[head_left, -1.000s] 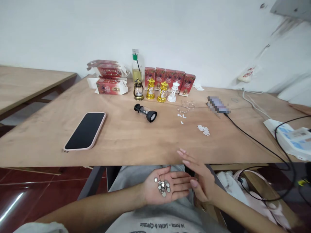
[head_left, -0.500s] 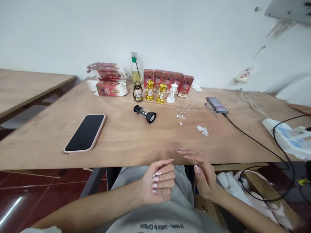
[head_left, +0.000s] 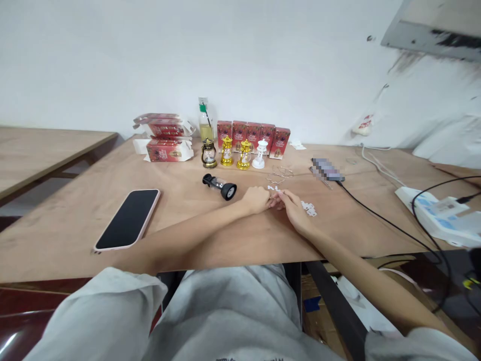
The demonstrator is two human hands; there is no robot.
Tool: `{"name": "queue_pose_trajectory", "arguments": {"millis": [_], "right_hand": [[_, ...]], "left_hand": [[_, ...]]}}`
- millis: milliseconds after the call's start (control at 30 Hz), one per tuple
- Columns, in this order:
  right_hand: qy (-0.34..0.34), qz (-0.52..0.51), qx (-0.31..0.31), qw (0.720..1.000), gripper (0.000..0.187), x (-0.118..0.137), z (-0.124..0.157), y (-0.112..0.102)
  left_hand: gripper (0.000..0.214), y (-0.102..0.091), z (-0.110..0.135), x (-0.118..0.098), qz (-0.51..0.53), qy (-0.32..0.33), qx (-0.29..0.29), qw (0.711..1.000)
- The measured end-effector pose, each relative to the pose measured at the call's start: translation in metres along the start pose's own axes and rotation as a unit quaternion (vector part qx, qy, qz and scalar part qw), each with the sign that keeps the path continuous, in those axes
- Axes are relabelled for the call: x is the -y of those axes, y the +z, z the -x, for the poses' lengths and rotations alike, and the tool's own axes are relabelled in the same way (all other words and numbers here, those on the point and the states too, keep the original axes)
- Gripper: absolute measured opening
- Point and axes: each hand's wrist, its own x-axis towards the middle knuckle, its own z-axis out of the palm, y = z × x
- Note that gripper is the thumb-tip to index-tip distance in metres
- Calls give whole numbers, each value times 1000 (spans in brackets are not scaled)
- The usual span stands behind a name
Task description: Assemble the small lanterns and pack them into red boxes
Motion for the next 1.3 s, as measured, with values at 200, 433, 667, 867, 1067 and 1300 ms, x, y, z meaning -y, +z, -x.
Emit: {"name": "queue_pose_trajectory", "arguments": {"millis": [200, 433, 667, 867, 1067, 1300], "right_hand": [[1, 36, 0, 999, 34, -18, -19, -4], [-5, 60, 28, 998, 34, -21, -22, -5], [-5, 54, 22, 998, 37, -22, -22, -5], [4, 31, 20, 999, 36, -20, -20, -5], [11, 8, -15, 1000, 40, -19, -20, -5], [-13, 19, -41, 999, 39, -17, -18, -4]], "left_hand": [[34, 7, -11, 6, -129, 32, 27, 991], [37, 5, -12, 10, -189, 75, 10, 979], [43, 14, -14, 21, -198, 102, -48, 974], [36, 16, -12, 22, -162, 97, -59, 980], [36, 7, -8, 26, 35, 25, -108, 993], [38, 0, 8, 38, 239, 78, -187, 950]]}}
